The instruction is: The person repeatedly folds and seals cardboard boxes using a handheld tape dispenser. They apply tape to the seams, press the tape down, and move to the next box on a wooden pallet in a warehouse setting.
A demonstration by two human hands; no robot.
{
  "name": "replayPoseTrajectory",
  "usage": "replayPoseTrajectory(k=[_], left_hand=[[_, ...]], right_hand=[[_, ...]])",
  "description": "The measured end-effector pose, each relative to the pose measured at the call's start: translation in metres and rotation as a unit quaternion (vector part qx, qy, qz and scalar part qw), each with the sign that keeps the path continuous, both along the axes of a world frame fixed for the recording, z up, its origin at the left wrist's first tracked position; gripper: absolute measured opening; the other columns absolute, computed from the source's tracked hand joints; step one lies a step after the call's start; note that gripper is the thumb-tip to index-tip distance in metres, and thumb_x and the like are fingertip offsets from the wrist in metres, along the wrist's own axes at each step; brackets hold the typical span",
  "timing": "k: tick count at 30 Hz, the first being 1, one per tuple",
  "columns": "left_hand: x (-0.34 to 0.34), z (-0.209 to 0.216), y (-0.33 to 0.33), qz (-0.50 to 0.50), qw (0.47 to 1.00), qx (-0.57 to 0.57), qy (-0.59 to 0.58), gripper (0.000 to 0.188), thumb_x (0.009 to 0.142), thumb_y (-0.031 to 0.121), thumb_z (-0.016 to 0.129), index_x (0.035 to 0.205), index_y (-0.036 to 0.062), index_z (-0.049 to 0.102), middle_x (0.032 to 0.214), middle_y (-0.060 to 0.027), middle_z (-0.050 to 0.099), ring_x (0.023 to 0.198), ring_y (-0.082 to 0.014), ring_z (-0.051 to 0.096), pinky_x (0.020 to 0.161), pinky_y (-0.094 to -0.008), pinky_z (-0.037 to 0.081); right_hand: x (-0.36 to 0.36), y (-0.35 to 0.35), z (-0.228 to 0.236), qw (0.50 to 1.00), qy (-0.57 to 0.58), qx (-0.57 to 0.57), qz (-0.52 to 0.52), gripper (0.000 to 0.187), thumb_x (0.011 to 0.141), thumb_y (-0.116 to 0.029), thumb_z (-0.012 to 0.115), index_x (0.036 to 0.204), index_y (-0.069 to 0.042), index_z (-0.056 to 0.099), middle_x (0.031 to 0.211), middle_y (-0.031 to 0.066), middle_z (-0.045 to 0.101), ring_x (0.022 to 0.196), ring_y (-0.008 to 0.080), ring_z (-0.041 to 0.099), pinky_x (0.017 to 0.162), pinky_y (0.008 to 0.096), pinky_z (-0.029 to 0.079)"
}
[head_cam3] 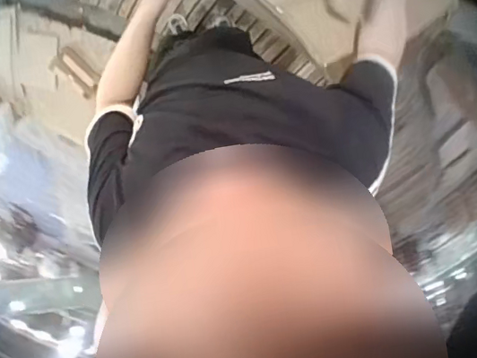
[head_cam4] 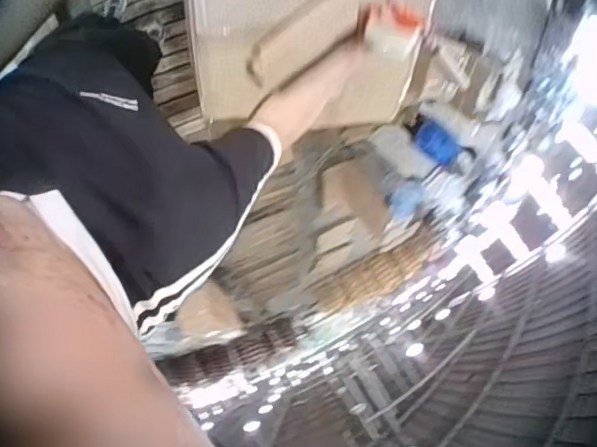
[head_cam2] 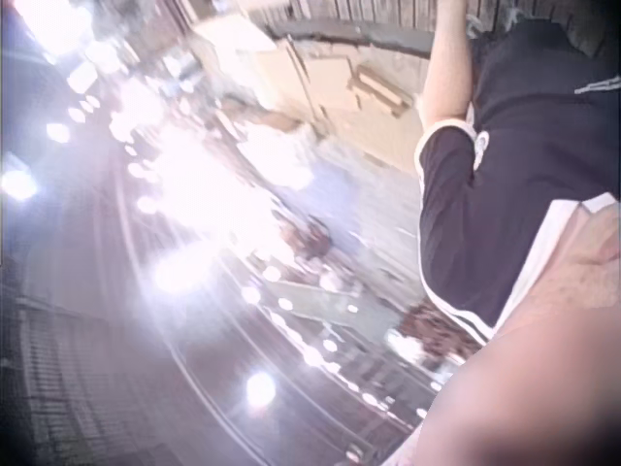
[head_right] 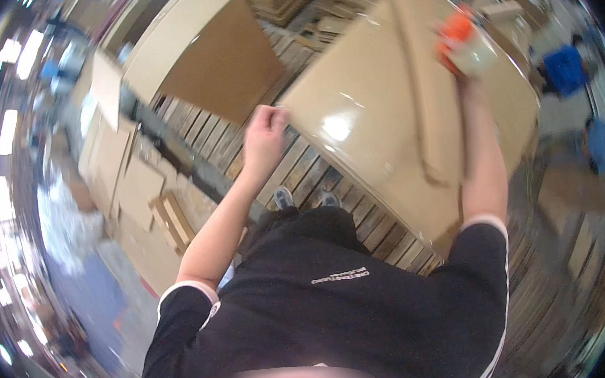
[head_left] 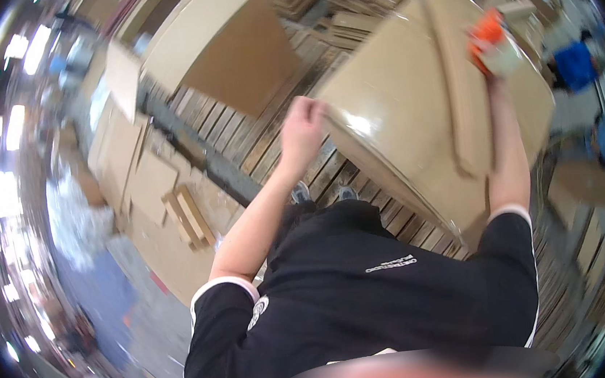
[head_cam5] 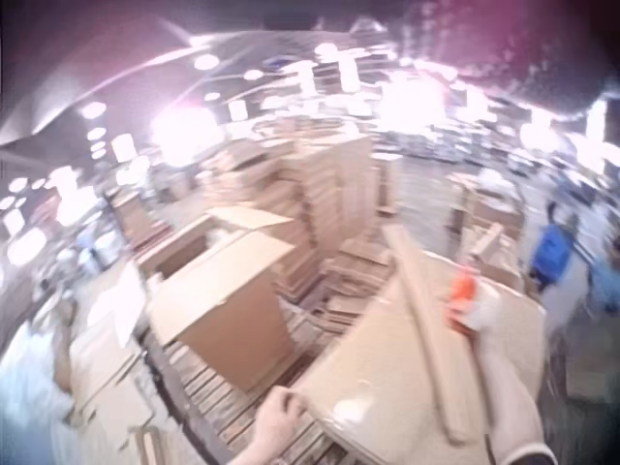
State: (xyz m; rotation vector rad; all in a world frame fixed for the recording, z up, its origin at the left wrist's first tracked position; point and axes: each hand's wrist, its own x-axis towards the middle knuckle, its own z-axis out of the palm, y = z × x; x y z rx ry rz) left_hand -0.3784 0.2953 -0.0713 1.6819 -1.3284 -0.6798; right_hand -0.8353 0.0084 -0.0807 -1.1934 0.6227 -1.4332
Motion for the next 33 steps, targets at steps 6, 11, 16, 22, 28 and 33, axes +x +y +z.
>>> replayPoseTrajectory(k=[6, 11, 16, 22, 28, 33], left_hand=[[0.054, 0.015, 0.025, -0.154, 0.973, 0.115, 0.128, 0.034, 0.107, 0.026, 0.072, 0.133, 0.0046, 0.071, 0.121, -0.0078, 0.078, 0.11, -0.0171, 0.071, 0.099, -0.0328, 0.056], [0.153, 0.023, 0.009, -0.08, 0.976, 0.102, 0.173, 0.033, 0.108, 0.022, 0.072, 0.132, 0.0003, 0.072, 0.118, -0.0074, 0.079, 0.111, -0.0146, 0.072, 0.101, -0.0317, 0.056], [0.292, 0.061, -0.062, -0.003, 0.972, -0.06, 0.227, 0.031, 0.111, 0.021, 0.067, 0.135, 0.001, 0.069, 0.116, -0.0061, 0.077, 0.111, -0.0136, 0.07, 0.103, -0.0321, 0.055], [0.402, 0.032, -0.166, -0.117, 0.945, 0.069, 0.298, 0.04, 0.113, 0.027, 0.062, 0.145, 0.0041, 0.061, 0.124, -0.008, 0.073, 0.104, -0.0159, 0.07, 0.093, -0.0331, 0.058], [0.485, -0.055, -0.202, -0.272, 0.841, 0.148, 0.444, 0.072, 0.116, 0.047, 0.051, 0.172, 0.0076, 0.03, 0.172, -0.0161, 0.043, 0.158, -0.0314, 0.044, 0.123, -0.0494, 0.044], [0.503, -0.089, -0.22, -0.353, 0.845, 0.183, 0.359, 0.082, 0.114, 0.056, 0.05, 0.175, 0.0098, 0.023, 0.178, -0.013, 0.033, 0.164, -0.0286, 0.032, 0.128, -0.0508, 0.036]], right_hand=[[-0.077, 0.041, 0.018, 0.856, -0.222, 0.313, 0.347, 0.072, 0.103, -0.03, 0.068, 0.167, -0.022, 0.037, 0.151, 0.0185, 0.053, 0.121, 0.0378, 0.06, 0.098, 0.0551, 0.062], [-0.027, 0.041, 0.044, 0.839, -0.264, 0.302, 0.367, 0.085, 0.104, -0.032, 0.066, 0.176, -0.024, 0.021, 0.157, 0.0201, 0.051, 0.13, 0.0419, 0.055, 0.103, 0.0561, 0.058], [0.052, 0.004, 0.046, 0.871, -0.268, 0.301, 0.28, 0.077, 0.102, -0.027, 0.068, 0.17, -0.02, 0.031, 0.152, 0.0195, 0.053, 0.132, 0.0393, 0.055, 0.103, 0.0512, 0.057], [0.164, -0.048, 0.047, 0.964, -0.181, 0.175, 0.088, 0.072, 0.099, -0.024, 0.07, 0.162, -0.018, 0.037, 0.143, 0.0156, 0.056, 0.124, 0.034, 0.057, 0.099, 0.0474, 0.057], [0.255, -0.092, 0.05, 0.986, -0.109, 0.121, -0.034, 0.067, 0.095, -0.02, 0.072, 0.155, -0.016, 0.044, 0.133, 0.0117, 0.059, 0.117, 0.0288, 0.059, 0.096, 0.0435, 0.057], [0.302, -0.148, 0.041, 0.992, -0.075, 0.086, -0.061, 0.063, 0.091, -0.018, 0.073, 0.149, -0.014, 0.049, 0.125, 0.0085, 0.062, 0.11, 0.0244, 0.061, 0.094, 0.0403, 0.057]])
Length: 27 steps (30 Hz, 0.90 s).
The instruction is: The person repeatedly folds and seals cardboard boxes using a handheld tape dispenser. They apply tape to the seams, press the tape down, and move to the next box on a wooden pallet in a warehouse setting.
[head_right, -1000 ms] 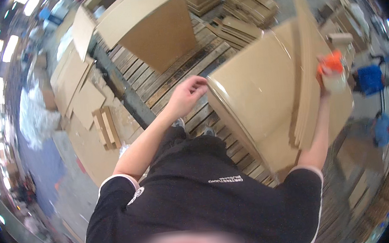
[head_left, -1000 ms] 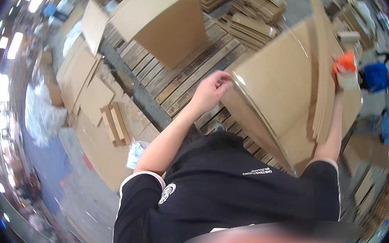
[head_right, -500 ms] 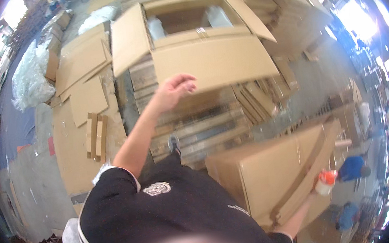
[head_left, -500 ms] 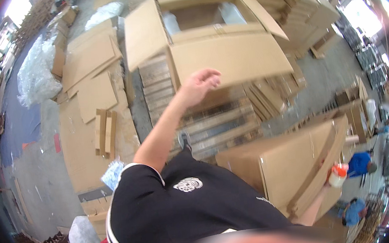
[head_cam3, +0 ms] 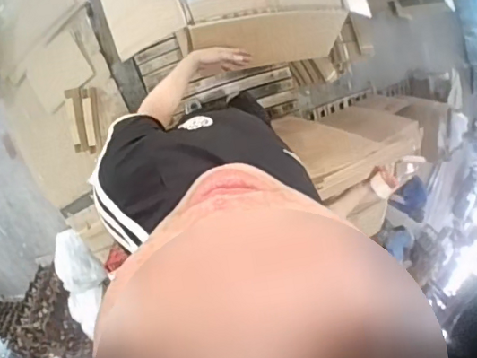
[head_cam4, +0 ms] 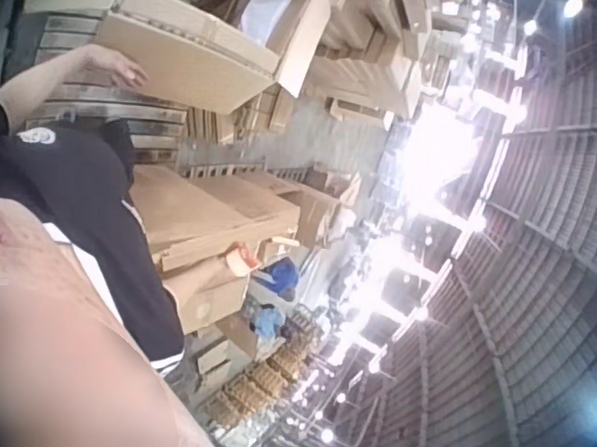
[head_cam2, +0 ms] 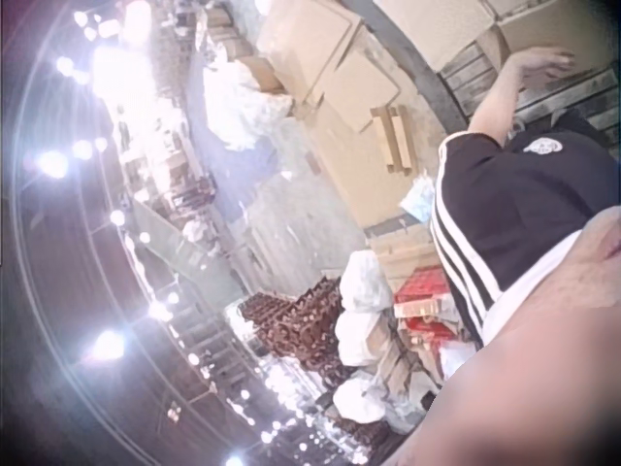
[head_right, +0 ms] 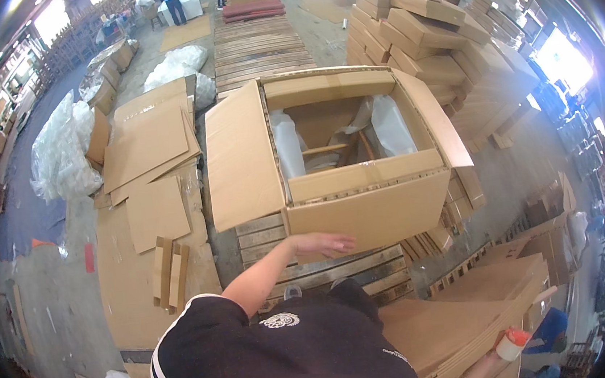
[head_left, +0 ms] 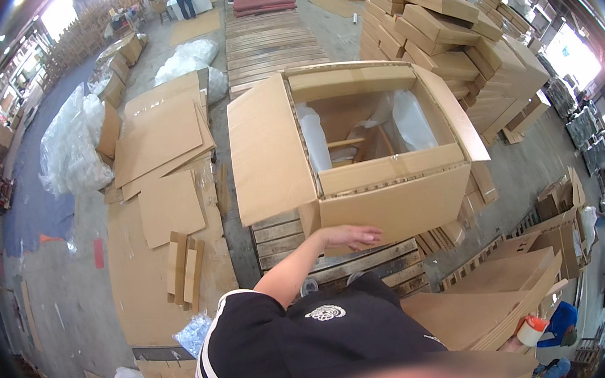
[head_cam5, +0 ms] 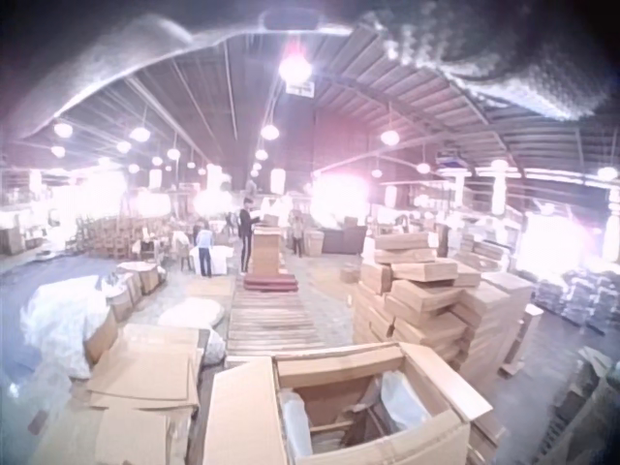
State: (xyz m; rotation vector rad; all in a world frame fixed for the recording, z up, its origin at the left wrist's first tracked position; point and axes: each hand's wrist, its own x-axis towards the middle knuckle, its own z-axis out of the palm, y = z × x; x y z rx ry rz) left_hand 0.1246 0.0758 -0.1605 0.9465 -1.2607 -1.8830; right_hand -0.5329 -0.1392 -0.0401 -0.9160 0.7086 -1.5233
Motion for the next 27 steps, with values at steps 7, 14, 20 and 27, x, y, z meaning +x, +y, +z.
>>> replayPoseTrajectory(k=[7, 14, 20, 27], left_hand=[[0.003, -0.009, -0.002, 0.002, 1.0, 0.022, -0.004, 0.081, 0.116, 0.056, 0.044, 0.176, 0.009, 0.017, 0.18, -0.0118, 0.031, 0.166, -0.0242, 0.027, 0.128, -0.0437, 0.034], [0.016, 0.001, 0.005, 0.105, 0.986, 0.07, -0.105, 0.068, 0.116, 0.049, 0.048, 0.171, 0.0112, 0.036, 0.179, -0.0081, 0.033, 0.164, -0.0243, 0.031, 0.131, -0.0418, 0.03], [-0.002, 0.008, 0.003, 0.187, 0.969, 0.147, -0.071, 0.059, 0.116, 0.044, 0.053, 0.167, 0.0137, 0.049, 0.174, -0.0072, 0.043, 0.159, -0.0231, 0.04, 0.128, -0.0396, 0.037], [-0.035, 0.112, -0.038, 0.355, 0.907, 0.203, -0.099, 0.044, 0.113, 0.037, 0.061, 0.131, -0.0013, 0.072, 0.112, -0.0126, 0.081, 0.103, -0.0233, 0.078, 0.098, -0.0392, 0.06]], right_hand=[[0.158, -0.135, -0.005, 0.984, 0.031, -0.16, 0.077, 0.057, 0.087, -0.014, 0.075, 0.141, -0.011, 0.056, 0.114, 0.004, 0.065, 0.101, 0.0182, 0.064, 0.09, 0.0359, 0.057], [0.482, -0.264, 0.048, 0.902, 0.007, -0.073, 0.426, 0.034, 0.086, -0.01, 0.079, 0.117, -0.011, 0.065, 0.097, 0.0038, 0.069, 0.079, 0.013, 0.066, 0.064, 0.0335, 0.059], [0.647, -0.228, 0.038, 0.823, 0.325, -0.018, 0.466, 0.03, 0.096, -0.009, 0.07, 0.123, 0.0, 0.077, 0.107, 0.0076, 0.08, 0.094, 0.0167, 0.076, 0.083, 0.0354, 0.06], [0.641, -0.233, 0.005, 0.811, 0.217, 0.076, 0.538, 0.02, 0.1, -0.009, 0.071, 0.117, -0.001, 0.078, 0.107, 0.0081, 0.08, 0.097, 0.0176, 0.077, 0.085, 0.0356, 0.061]])
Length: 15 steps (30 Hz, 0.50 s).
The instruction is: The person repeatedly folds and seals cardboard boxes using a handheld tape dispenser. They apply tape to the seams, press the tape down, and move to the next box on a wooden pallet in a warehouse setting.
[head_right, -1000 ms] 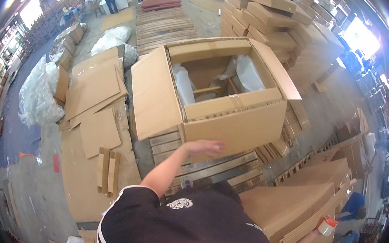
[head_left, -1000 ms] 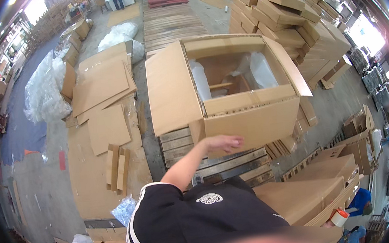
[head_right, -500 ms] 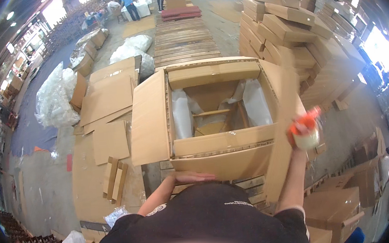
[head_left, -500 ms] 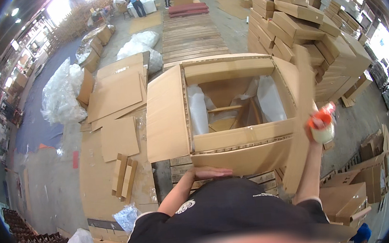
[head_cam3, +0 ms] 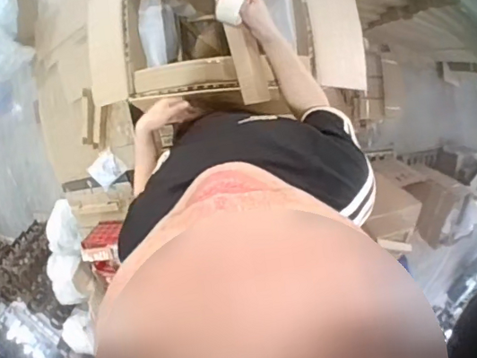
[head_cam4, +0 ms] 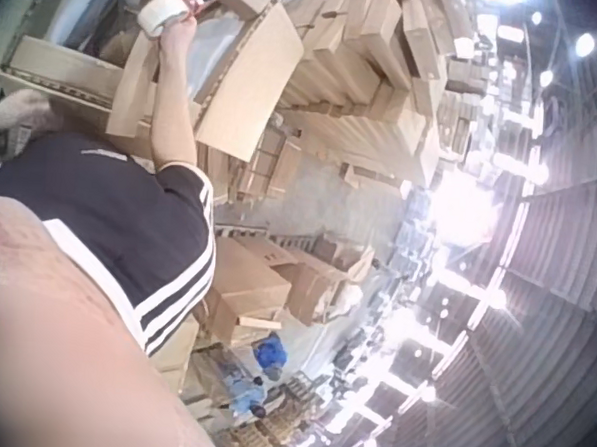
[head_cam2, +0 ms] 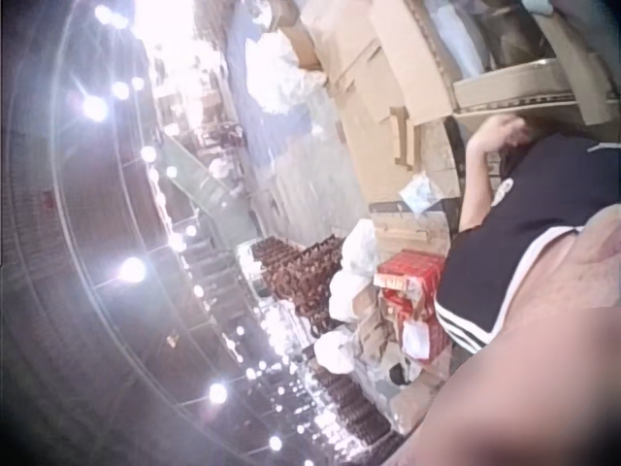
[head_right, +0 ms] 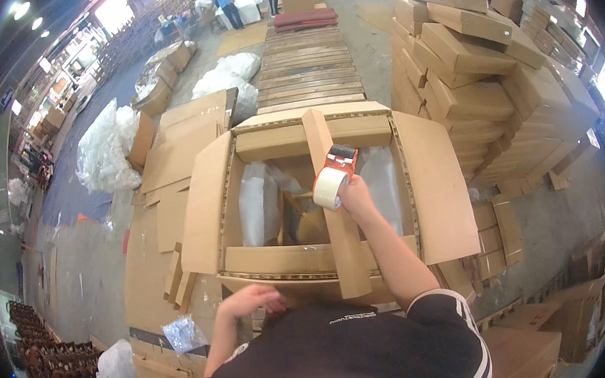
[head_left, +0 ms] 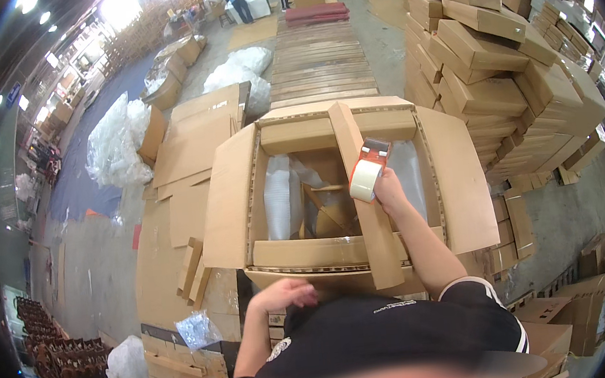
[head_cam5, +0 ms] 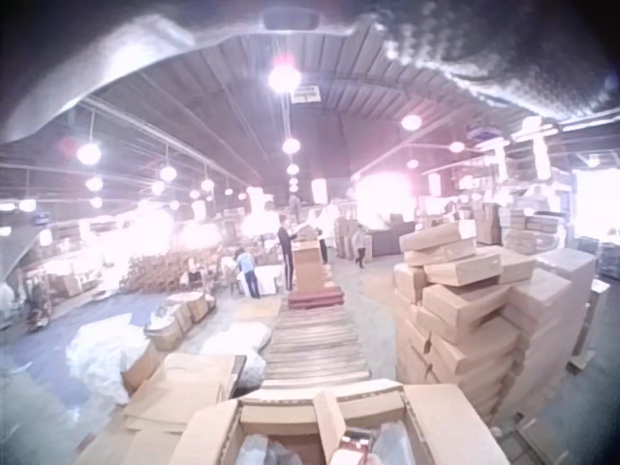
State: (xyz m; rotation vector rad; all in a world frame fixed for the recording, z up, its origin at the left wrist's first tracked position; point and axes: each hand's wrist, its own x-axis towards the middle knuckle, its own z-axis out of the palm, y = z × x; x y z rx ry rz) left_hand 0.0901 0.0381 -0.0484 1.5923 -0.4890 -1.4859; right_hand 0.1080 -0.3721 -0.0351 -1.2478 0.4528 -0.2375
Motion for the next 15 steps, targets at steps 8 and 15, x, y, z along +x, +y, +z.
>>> replayPoseTrajectory(k=[8, 15], left_hand=[[0.05, 0.044, -0.2, 0.338, 0.94, -0.018, -0.049, 0.054, 0.11, 0.042, 0.064, 0.149, 0.0057, 0.058, 0.129, -0.0083, 0.075, 0.121, -0.0237, 0.072, 0.096, -0.0381, 0.059], [0.043, 0.026, -0.26, 0.297, 0.911, -0.215, 0.189, 0.05, 0.104, 0.043, 0.071, 0.138, 0.0087, 0.059, 0.126, -0.0106, 0.073, 0.107, -0.0253, 0.074, 0.09, -0.0445, 0.064]], right_hand=[[-0.008, -0.017, -0.001, 0.937, -0.175, 0.25, -0.17, 0.024, 0.11, -0.024, 0.061, 0.121, -0.006, 0.07, 0.126, 0.0123, 0.073, 0.106, 0.0226, 0.074, 0.09, 0.0406, 0.061], [-0.128, -0.097, 0.002, 0.976, -0.176, 0.092, -0.091, 0.035, 0.089, -0.008, 0.08, 0.122, 0.001, 0.07, 0.133, 0.02, 0.071, 0.117, 0.0304, 0.07, 0.098, 0.0451, 0.06]])
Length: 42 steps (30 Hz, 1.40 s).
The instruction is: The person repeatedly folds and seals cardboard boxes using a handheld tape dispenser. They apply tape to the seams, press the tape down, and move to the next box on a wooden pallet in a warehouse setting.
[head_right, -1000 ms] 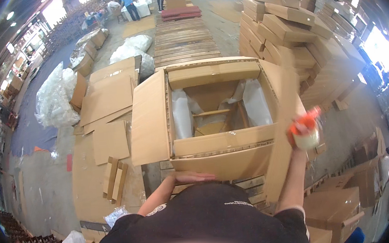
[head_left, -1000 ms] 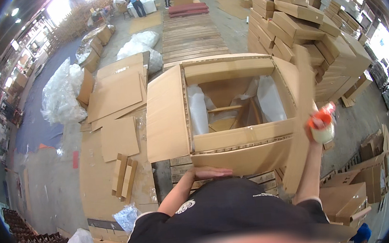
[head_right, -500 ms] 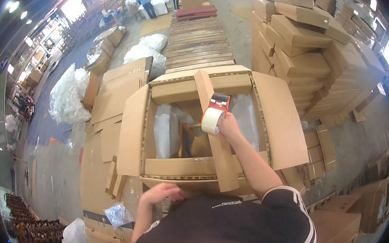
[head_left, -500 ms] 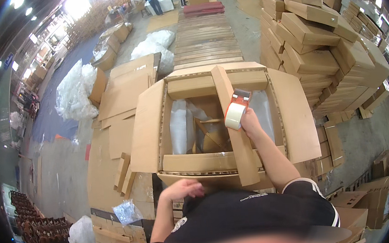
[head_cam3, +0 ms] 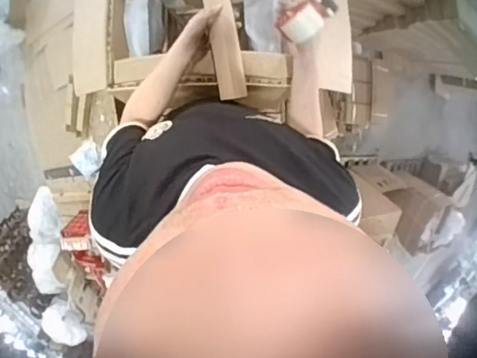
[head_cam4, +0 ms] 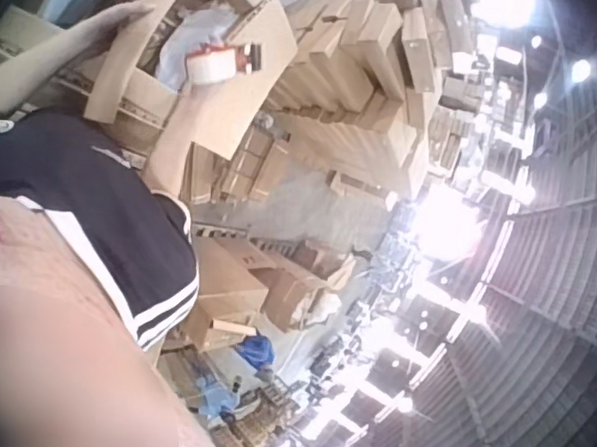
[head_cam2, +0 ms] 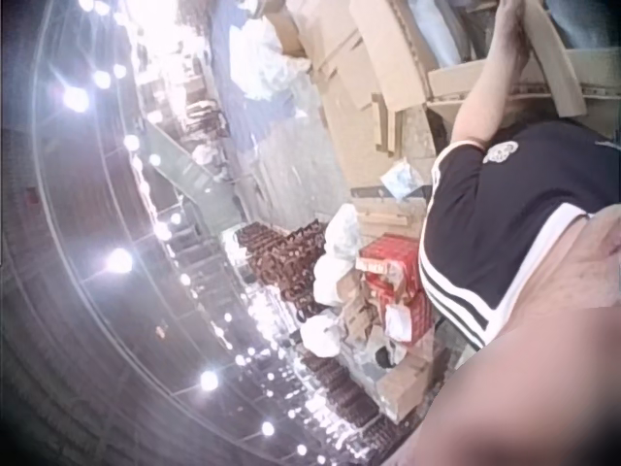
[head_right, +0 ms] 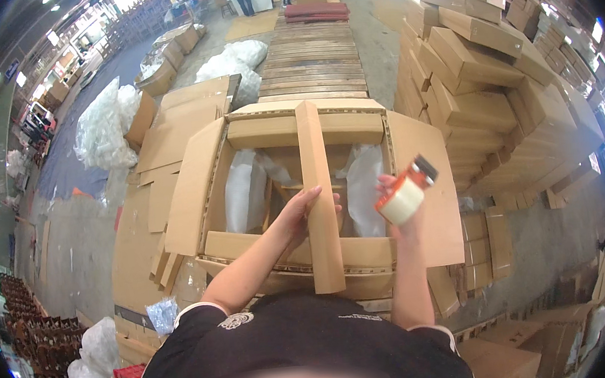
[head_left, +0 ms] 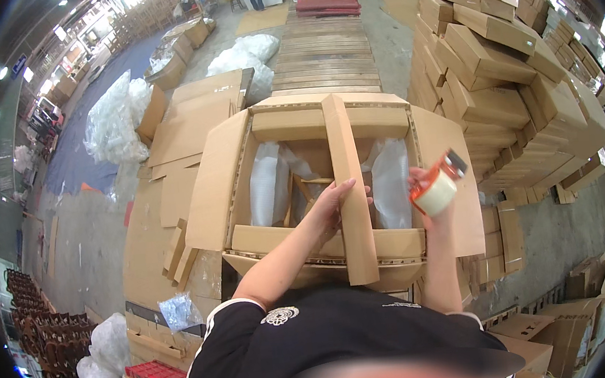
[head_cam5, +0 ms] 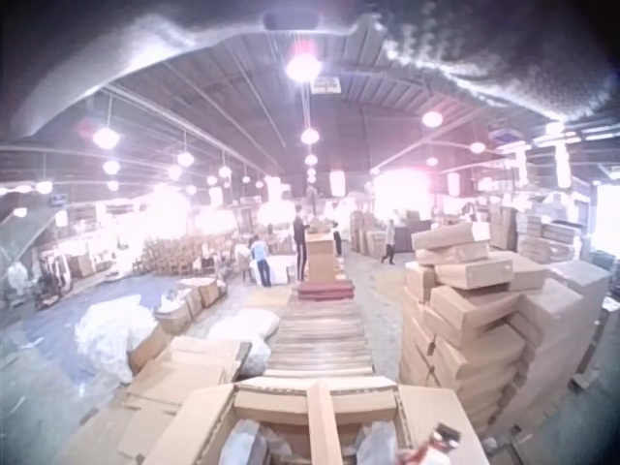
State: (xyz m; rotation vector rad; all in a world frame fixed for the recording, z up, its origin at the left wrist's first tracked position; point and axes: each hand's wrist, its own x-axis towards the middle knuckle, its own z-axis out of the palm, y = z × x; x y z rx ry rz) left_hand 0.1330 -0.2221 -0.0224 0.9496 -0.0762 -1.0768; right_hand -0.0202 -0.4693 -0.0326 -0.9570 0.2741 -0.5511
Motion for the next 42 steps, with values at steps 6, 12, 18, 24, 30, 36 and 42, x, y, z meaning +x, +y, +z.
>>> replayPoseTrajectory(k=[6, 12, 18, 24, 30, 36, 42], left_hand=[[0.024, -0.016, 0.0, -0.028, 0.998, -0.054, 0.015, 0.058, 0.1, 0.056, 0.065, 0.126, 0.0038, 0.067, 0.106, -0.0163, 0.076, 0.093, -0.0273, 0.077, 0.083, -0.0422, 0.064], [0.064, -0.023, 0.012, 0.006, 0.99, 0.089, -0.106, 0.071, 0.101, 0.048, 0.068, 0.15, -0.002, 0.052, 0.123, -0.0211, 0.074, 0.102, -0.0294, 0.077, 0.09, -0.0413, 0.063], [0.042, 0.02, -0.006, -0.003, 0.753, 0.442, -0.489, 0.106, 0.089, 0.043, 0.082, 0.162, -0.0138, 0.03, 0.143, -0.0342, 0.063, 0.128, -0.0412, 0.068, 0.107, -0.0457, 0.056], [0.028, 0.052, -0.017, -0.019, 0.685, 0.489, -0.54, 0.108, 0.083, 0.033, 0.081, 0.157, -0.0244, 0.028, 0.14, -0.0377, 0.065, 0.132, -0.0423, 0.067, 0.109, -0.045, 0.055], [0.05, 0.059, 0.037, 0.135, 0.775, 0.336, -0.518, 0.082, 0.083, 0.026, 0.079, 0.153, -0.0026, 0.049, 0.13, -0.0278, 0.074, 0.123, -0.0425, 0.071, 0.107, -0.0465, 0.056], [0.122, 0.037, 0.133, 0.064, 0.562, 0.626, -0.537, 0.091, 0.085, 0.035, 0.083, 0.159, -0.0025, 0.044, 0.171, -0.0288, 0.037, 0.164, -0.0417, 0.027, 0.131, -0.0493, 0.034], [0.135, -0.025, 0.182, 0.059, 0.505, 0.625, -0.592, 0.098, 0.087, 0.04, 0.081, 0.165, 0.0004, 0.039, 0.175, -0.029, 0.03, 0.165, -0.0432, 0.024, 0.132, -0.0531, 0.031]], right_hand=[[-0.061, -0.003, -0.026, 0.999, 0.012, -0.001, -0.037, 0.021, 0.101, -0.008, 0.065, 0.119, 0.002, 0.068, 0.11, 0.0158, 0.072, 0.102, 0.0254, 0.071, 0.087, 0.0368, 0.063], [-0.066, 0.023, -0.027, 0.974, 0.037, -0.178, -0.139, 0.018, 0.102, -0.002, 0.062, 0.119, 0.001, 0.068, 0.106, 0.0115, 0.072, 0.101, 0.0211, 0.071, 0.086, 0.0363, 0.061], [-0.066, 0.032, 0.0, 0.948, 0.115, -0.266, -0.134, 0.017, 0.092, 0.003, 0.07, 0.107, -0.002, 0.075, 0.103, 0.0059, 0.076, 0.093, 0.0156, 0.071, 0.084, 0.0318, 0.057], [-0.064, 0.042, 0.013, 0.9, 0.186, -0.376, -0.122, 0.016, 0.091, 0.002, 0.072, 0.106, -0.002, 0.075, 0.097, 0.0021, 0.074, 0.089, 0.0131, 0.069, 0.083, 0.0298, 0.056], [-0.062, 0.046, 0.013, 0.911, 0.197, -0.339, -0.131, 0.017, 0.091, 0.002, 0.071, 0.107, -0.003, 0.075, 0.094, 0.0011, 0.072, 0.089, 0.0126, 0.068, 0.083, 0.0289, 0.054], [-0.061, 0.047, 0.01, 0.899, 0.203, -0.364, -0.131, 0.018, 0.089, 0.001, 0.073, 0.106, -0.003, 0.075, 0.094, 0.0026, 0.073, 0.09, 0.0136, 0.069, 0.083, 0.0303, 0.054], [-0.063, 0.047, 0.003, 0.9, 0.198, -0.371, -0.116, 0.021, 0.089, 0.001, 0.072, 0.11, -0.005, 0.074, 0.104, 0.0047, 0.074, 0.094, 0.0151, 0.069, 0.086, 0.0317, 0.056]])
